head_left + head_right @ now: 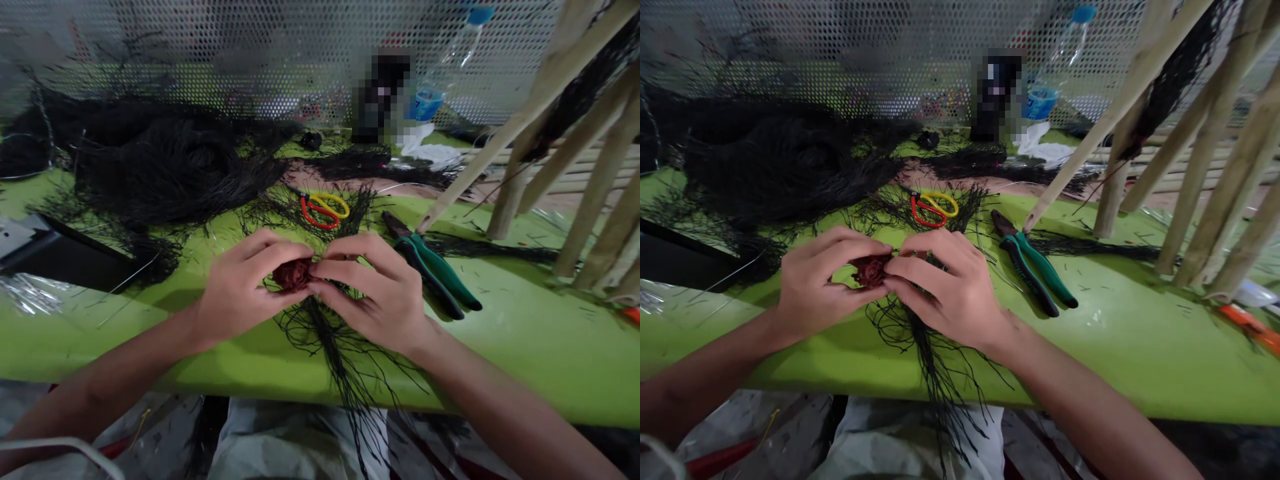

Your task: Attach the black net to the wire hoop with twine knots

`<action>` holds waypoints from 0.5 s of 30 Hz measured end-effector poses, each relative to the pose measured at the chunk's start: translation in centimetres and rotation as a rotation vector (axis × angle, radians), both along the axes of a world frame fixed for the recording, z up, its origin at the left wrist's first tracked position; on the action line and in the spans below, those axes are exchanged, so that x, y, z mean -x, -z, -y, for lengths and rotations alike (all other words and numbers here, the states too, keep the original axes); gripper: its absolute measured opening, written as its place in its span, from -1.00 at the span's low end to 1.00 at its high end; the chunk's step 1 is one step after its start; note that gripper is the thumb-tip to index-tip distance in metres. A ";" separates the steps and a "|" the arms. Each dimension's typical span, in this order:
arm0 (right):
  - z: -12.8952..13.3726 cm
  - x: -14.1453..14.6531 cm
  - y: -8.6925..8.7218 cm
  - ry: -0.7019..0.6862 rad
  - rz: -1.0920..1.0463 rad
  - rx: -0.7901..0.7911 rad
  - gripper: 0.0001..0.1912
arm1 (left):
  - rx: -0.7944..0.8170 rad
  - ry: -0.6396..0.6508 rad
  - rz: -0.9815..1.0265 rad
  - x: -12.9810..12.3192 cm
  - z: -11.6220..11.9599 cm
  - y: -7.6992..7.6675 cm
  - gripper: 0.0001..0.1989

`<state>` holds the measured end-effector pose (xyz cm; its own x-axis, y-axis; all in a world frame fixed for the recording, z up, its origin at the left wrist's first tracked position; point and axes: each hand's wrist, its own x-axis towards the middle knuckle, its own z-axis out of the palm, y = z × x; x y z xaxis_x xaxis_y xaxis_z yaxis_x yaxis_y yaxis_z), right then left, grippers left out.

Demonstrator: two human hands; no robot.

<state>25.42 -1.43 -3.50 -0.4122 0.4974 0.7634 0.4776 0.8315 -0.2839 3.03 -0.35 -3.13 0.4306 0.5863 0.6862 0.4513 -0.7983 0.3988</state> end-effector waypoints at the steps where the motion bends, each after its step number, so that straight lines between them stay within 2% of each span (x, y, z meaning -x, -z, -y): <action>1: 0.1 0.0 -0.1 0.010 0.000 0.005 -0.88 | -0.021 -0.010 -0.015 -0.1 0.1 0.1 -0.71; 5: 0.3 0.0 -0.7 -0.013 -0.092 0.134 -0.87 | 0.004 0.003 -0.002 -0.1 0.2 0.0 -0.63; 9: 0.2 0.0 -0.9 -0.179 -0.248 0.296 -0.85 | 0.125 0.049 0.066 0.2 0.2 -0.3 -0.63; 12: 0.0 -0.1 -0.6 -0.255 -0.342 0.377 -0.84 | 0.335 0.110 0.179 0.2 0.2 -0.3 -0.72; 15: -0.1 -0.2 -0.4 -0.277 -0.406 0.386 -0.81 | 0.644 0.194 0.444 0.0 -0.3 -0.1 -0.77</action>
